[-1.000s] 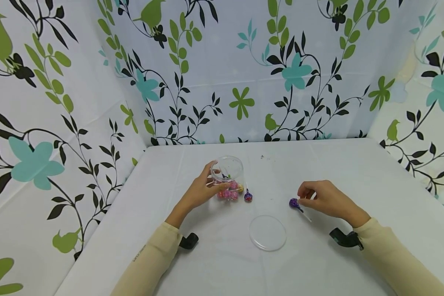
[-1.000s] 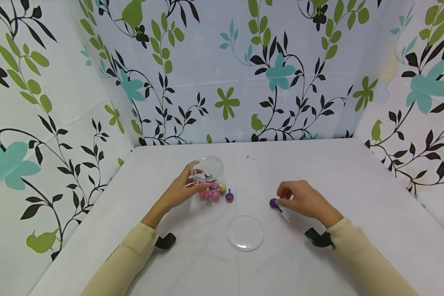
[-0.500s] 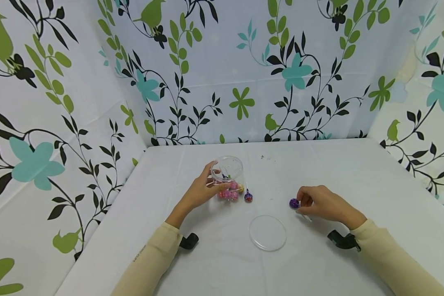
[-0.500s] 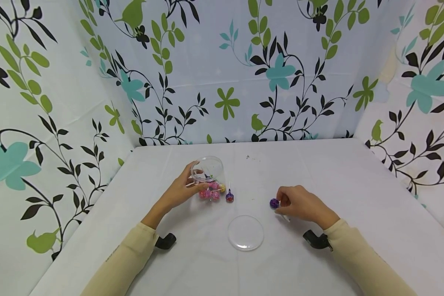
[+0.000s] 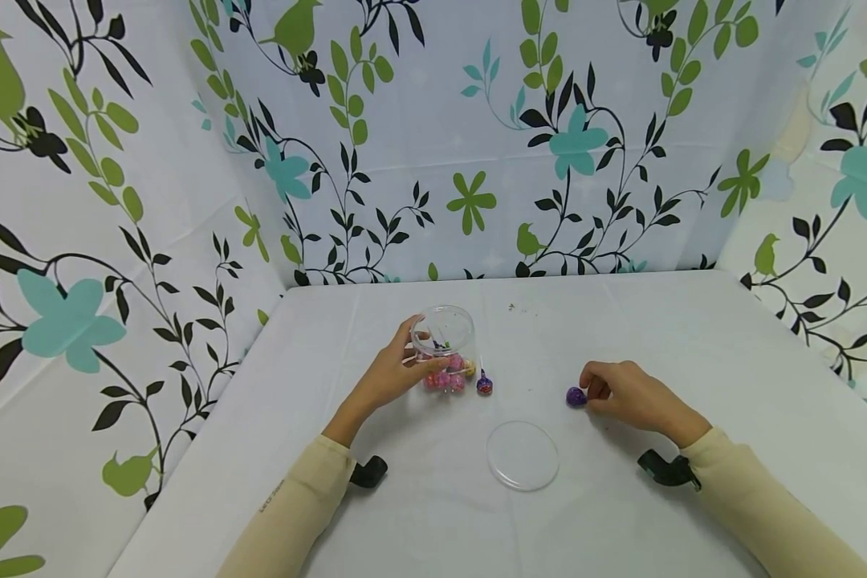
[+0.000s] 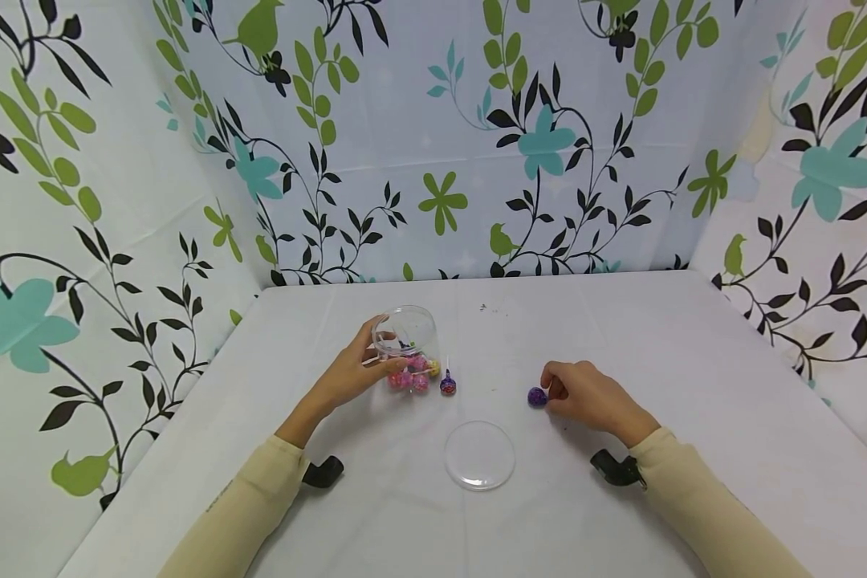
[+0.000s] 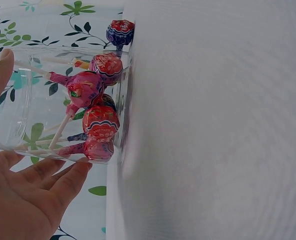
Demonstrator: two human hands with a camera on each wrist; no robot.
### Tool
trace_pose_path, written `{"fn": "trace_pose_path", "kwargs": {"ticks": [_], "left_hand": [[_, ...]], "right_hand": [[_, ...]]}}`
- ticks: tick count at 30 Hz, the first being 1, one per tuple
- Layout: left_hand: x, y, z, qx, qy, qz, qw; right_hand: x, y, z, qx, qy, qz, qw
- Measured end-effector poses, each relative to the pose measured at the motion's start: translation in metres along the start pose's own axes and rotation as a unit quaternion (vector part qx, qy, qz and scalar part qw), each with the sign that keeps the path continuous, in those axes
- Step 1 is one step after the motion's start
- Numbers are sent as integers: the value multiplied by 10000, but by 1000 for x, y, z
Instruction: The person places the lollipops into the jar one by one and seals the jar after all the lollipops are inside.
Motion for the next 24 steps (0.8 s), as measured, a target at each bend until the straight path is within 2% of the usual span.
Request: {"fn": "trace_pose_path", "kwargs": {"ticks": [9, 17, 24], "left_hand": [[0, 0, 0, 42, -12, -8, 10000], [0, 2, 0, 100, -13, 12, 9999], [-1, 1, 1, 107, 20, -47, 9999]], "right_hand": [[0, 2, -3, -151, 77, 21, 9999], [-9, -4, -1, -373, 239, -101, 9990], [-19, -8, -4, -188, 326, -184, 9991]]}}
Point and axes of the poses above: each hand's wrist, its own z-axis away from the middle knuckle, its own x-axis out of the palm, y = z × x, the point moved 10 cm from there along -z, towards the middle knuckle, and after that the axes turned 4 degrees about x, right-handed, at the moved point
